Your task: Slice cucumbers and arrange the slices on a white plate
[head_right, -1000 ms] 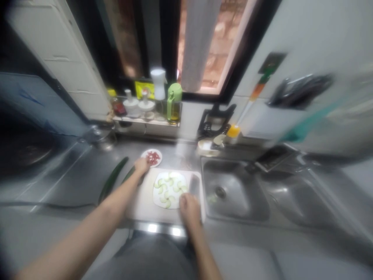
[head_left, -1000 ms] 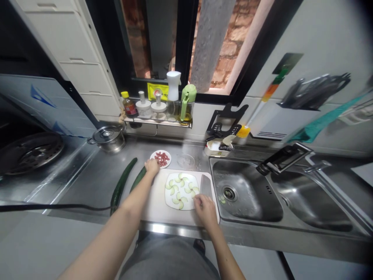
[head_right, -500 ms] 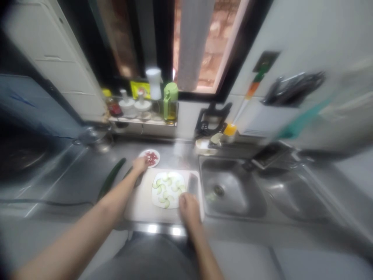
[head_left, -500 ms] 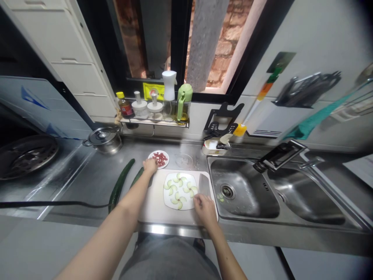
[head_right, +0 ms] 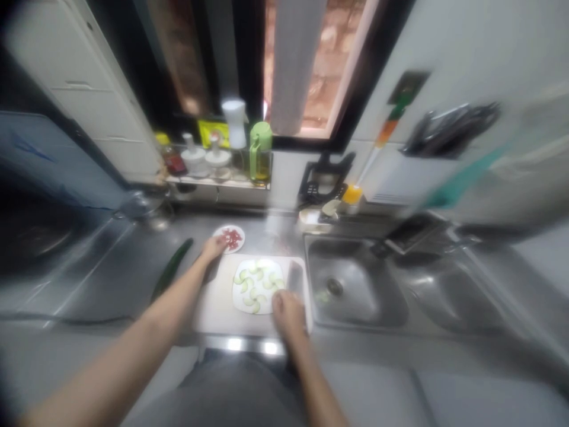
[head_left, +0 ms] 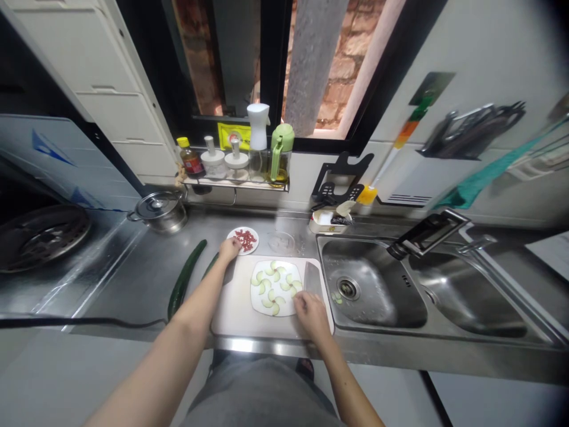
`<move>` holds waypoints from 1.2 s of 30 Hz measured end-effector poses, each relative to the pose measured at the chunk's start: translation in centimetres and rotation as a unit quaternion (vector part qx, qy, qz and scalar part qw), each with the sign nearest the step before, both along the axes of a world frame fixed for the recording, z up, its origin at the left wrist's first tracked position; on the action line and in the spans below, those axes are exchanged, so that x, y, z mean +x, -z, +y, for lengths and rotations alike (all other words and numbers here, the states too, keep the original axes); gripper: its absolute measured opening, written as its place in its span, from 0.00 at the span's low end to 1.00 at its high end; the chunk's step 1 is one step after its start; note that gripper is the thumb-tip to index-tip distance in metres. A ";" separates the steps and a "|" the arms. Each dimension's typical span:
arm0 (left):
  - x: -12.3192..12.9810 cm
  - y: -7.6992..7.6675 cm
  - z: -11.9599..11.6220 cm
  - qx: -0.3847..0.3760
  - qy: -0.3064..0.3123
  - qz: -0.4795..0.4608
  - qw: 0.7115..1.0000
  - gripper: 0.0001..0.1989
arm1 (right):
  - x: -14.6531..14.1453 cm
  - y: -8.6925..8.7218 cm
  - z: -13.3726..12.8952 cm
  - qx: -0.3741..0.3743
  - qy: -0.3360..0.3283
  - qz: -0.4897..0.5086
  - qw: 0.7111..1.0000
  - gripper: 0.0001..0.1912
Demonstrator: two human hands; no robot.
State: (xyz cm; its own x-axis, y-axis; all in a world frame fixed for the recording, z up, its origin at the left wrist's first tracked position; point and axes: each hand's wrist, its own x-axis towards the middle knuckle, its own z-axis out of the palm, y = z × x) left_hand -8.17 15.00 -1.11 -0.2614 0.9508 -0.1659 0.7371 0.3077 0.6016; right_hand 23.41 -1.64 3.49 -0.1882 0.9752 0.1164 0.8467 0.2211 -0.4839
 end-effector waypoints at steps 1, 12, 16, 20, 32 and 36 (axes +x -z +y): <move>-0.1 0.0 -0.1 0.006 -0.001 -0.013 1.000 0.13 | -0.1 0.0 0.1 -0.001 -0.001 -0.002 1.000 0.13; 0.8 -0.6 -1.8 0.064 -0.049 -0.246 0.966 0.14 | -1.2 -0.3 0.8 0.009 -0.029 0.019 0.999 0.14; 1.5 -1.6 -2.6 0.080 -0.062 -0.423 0.901 0.17 | -1.7 -0.4 1.0 0.024 -0.039 0.034 0.998 0.14; 1.9 -3.2 -3.8 0.085 -0.067 -0.459 0.882 0.18 | -2.3 -0.6 1.6 0.029 -0.048 0.059 0.997 0.13; 6.0 -7.4 -8.6 0.047 -0.020 -0.547 0.836 0.22 | -6.5 -5.5 6.2 0.032 -0.087 0.188 0.978 0.09; 6.6 -8.4 -9.6 0.048 -0.017 -0.567 0.822 0.21 | -7.7 -6.8 6.9 0.058 -0.121 0.186 0.973 0.09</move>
